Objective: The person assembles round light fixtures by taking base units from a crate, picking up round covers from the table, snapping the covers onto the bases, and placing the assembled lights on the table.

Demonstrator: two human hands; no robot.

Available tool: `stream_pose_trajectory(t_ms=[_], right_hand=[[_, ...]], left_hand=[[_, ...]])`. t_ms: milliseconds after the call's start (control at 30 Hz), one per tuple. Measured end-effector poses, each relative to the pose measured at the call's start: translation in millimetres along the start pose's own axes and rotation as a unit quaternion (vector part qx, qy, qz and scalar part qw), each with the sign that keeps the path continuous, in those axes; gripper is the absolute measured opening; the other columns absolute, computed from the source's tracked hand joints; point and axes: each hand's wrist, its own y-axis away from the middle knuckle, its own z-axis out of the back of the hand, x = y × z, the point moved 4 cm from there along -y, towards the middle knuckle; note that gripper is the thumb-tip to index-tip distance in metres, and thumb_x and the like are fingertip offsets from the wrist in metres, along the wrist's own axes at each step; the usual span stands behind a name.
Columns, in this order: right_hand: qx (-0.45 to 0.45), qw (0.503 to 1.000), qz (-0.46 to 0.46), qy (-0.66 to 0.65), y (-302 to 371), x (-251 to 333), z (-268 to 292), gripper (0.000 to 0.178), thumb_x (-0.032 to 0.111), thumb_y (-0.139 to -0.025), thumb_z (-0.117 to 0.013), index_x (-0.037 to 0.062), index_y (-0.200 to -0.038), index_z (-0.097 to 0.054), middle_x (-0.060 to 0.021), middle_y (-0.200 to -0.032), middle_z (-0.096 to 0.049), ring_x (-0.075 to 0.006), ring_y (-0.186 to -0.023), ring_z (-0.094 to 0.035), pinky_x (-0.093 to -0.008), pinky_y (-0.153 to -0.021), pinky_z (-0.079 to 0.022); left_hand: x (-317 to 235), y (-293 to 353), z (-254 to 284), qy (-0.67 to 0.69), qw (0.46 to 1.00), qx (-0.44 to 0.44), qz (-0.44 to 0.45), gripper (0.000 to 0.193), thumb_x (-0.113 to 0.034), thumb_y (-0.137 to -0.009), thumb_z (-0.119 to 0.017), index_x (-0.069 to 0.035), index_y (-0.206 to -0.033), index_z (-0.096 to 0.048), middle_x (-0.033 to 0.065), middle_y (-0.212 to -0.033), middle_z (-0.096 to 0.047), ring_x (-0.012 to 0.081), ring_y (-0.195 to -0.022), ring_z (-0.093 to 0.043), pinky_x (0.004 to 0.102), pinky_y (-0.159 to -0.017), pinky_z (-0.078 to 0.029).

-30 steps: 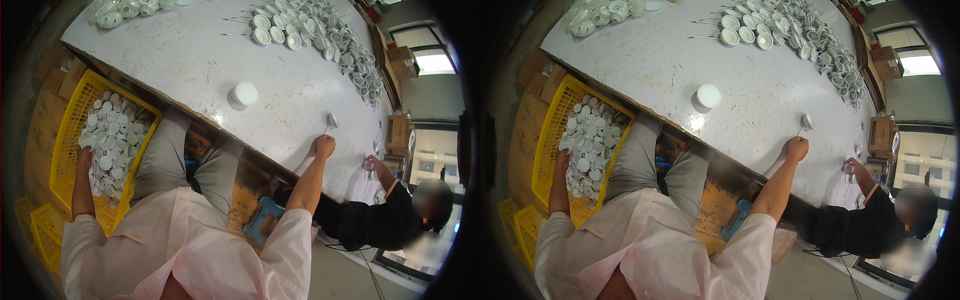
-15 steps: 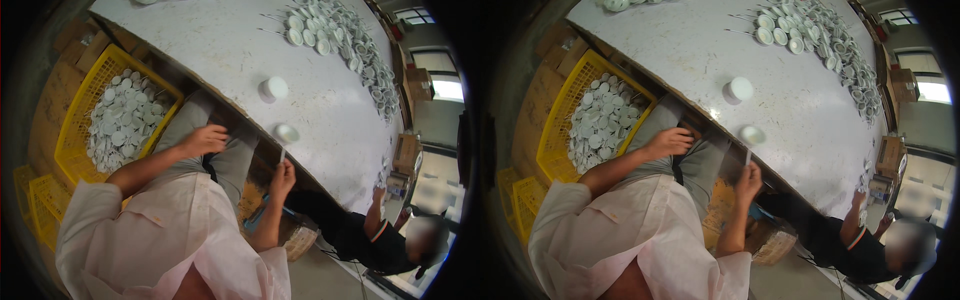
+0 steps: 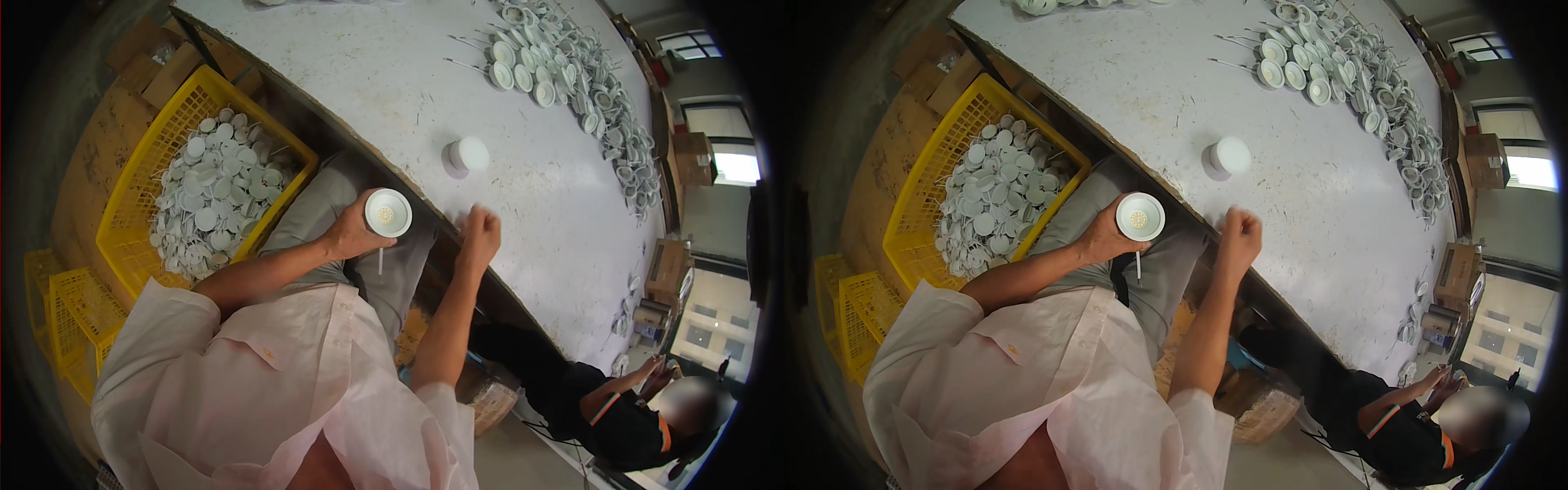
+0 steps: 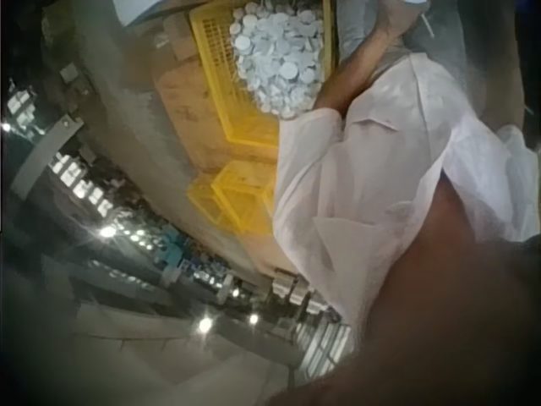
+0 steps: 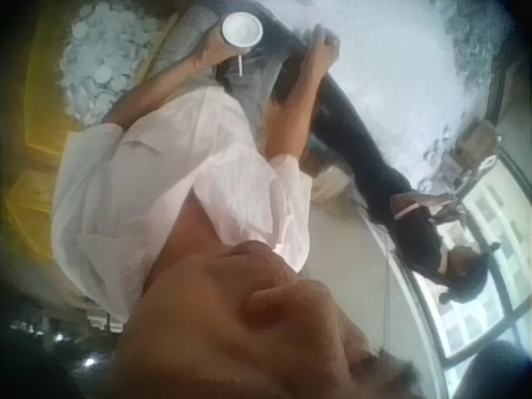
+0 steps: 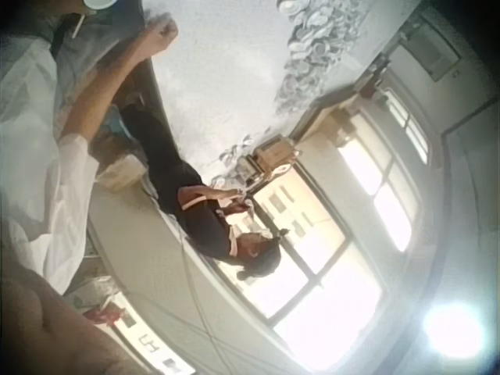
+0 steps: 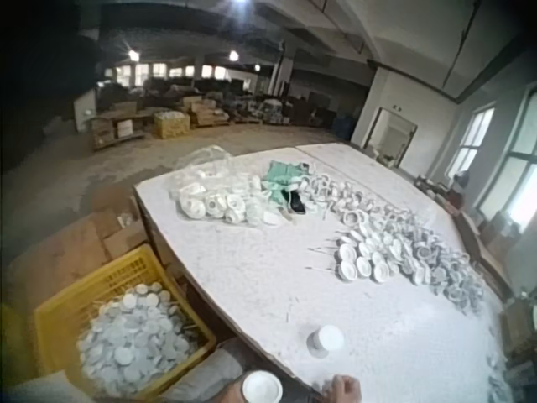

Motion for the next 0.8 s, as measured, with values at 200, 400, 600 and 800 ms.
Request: stream_pose_trajectory(t_ms=[200,400,600,800], right_hand=[[0.016,0.994,-0.076,0.082,-74.9,15.3,-35.2,0.032,0.033,-0.083,-0.064,0.0033,-0.078,-0.054,-0.0015,-0.063,-0.051,-0.0083,-0.05,-0.045,-0.0214,-0.044,-0.035],[0.04,0.994,-0.08,-0.059,-63.0,4.4,-28.7,0.024,0.026,-0.085,-0.063,0.0052,-0.08,-0.052,-0.0008,-0.061,-0.05,-0.0074,-0.051,-0.047,-0.0207,-0.045,-0.037],[0.074,0.954,-0.102,-0.271,-14.8,1.3,-21.8,0.009,0.012,-0.09,-0.056,0.0042,-0.085,-0.054,-0.0021,-0.067,-0.054,-0.0082,-0.055,-0.05,-0.0207,-0.048,-0.042],[0.092,0.946,-0.114,-0.291,18.2,6.3,-31.1,0.004,0.002,-0.087,-0.057,0.0041,-0.09,-0.057,-0.0042,-0.075,-0.059,-0.0103,-0.06,-0.055,-0.0209,-0.052,-0.045]], left_hand=[[-13.0,11.5,5.6,-0.043,0.999,-0.003,0.023,0.073,-0.011,-0.064,-0.078,-0.004,-0.126,-0.04,0.0089,-0.111,-0.056,0.0167,-0.102,-0.056,0.0298,-0.084,-0.048],[-17.0,14.9,19.3,0.057,0.991,0.018,0.118,0.067,0.002,-0.068,-0.072,-0.003,-0.126,-0.038,0.0067,-0.095,-0.06,0.0094,-0.065,-0.059,0.023,-0.051,-0.05],[-22.5,7.6,8.9,0.096,0.991,0.03,0.093,0.068,0.004,-0.069,-0.072,-0.003,-0.127,-0.037,0.0069,-0.095,-0.06,0.0099,-0.069,-0.06,0.0235,-0.053,-0.051],[-33.8,-1.1,0.3,0.11,0.99,0.052,0.078,0.069,0.006,-0.07,-0.072,-0.004,-0.128,-0.036,0.0066,-0.097,-0.059,0.0111,-0.075,-0.06,0.0238,-0.056,-0.052]])
